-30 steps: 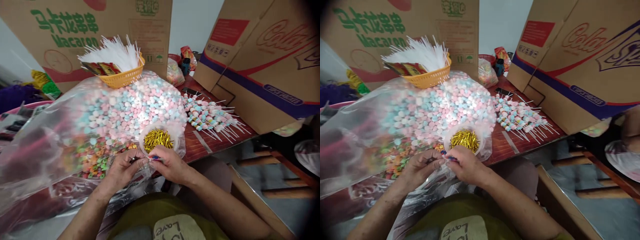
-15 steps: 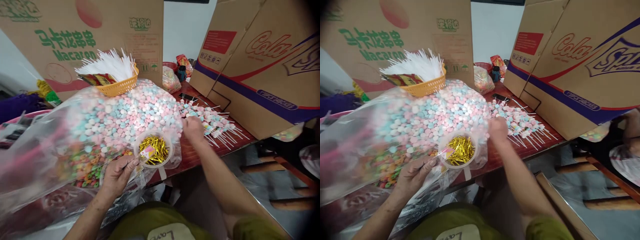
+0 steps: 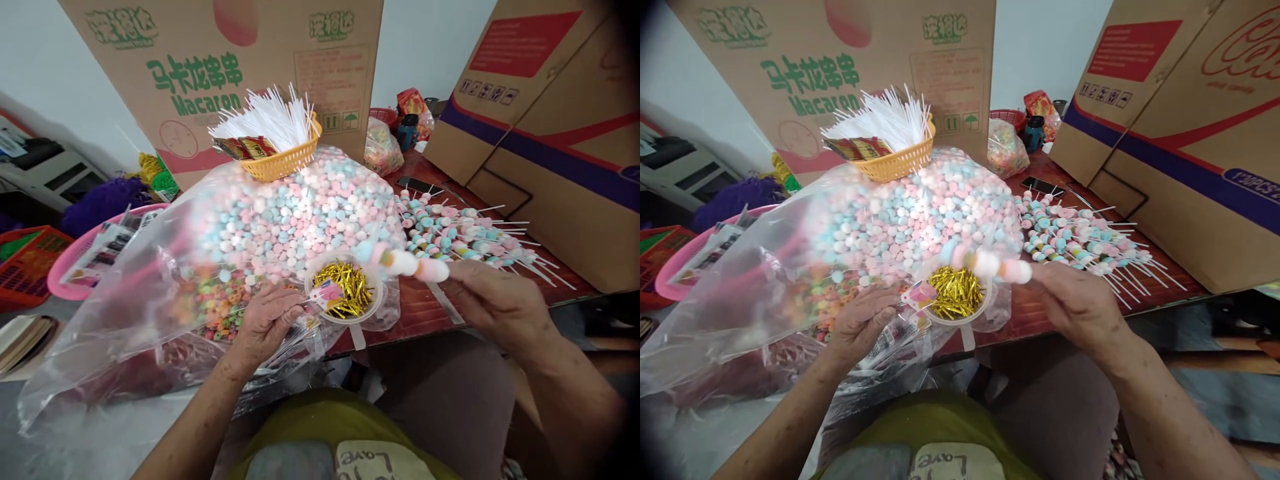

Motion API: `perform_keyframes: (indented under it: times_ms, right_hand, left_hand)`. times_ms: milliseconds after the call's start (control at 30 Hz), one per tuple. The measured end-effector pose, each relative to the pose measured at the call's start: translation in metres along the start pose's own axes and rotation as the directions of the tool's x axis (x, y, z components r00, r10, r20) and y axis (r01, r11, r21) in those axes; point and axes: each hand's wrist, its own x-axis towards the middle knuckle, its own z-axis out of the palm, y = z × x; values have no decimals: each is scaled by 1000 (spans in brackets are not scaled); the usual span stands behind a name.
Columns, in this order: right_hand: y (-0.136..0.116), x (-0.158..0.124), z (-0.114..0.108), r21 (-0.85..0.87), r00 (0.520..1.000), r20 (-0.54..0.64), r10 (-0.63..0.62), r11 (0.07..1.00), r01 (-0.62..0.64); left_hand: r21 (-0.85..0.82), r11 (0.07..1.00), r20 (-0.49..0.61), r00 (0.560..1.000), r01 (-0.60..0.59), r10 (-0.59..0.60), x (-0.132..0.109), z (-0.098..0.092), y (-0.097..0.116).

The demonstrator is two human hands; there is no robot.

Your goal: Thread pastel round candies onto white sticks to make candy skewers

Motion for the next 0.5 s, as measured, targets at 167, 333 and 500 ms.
perform_keyframes:
  times_ms: [167,333,500]
  right_hand:
    - [-25,9,-8,-84,975,119,-187,977,197]
    - [-25,17,-8,-84,913,218,-344,926,369]
    - [-33,27,3,37,926,258,-275,961,275]
  left_hand:
    - [-9,999,11,999,-37,37,2,-6,3]
    - [-11,996,63,994,-85,85,0,-18,5]
    - [-14,995,181,978,-102,102,2,-15,4]
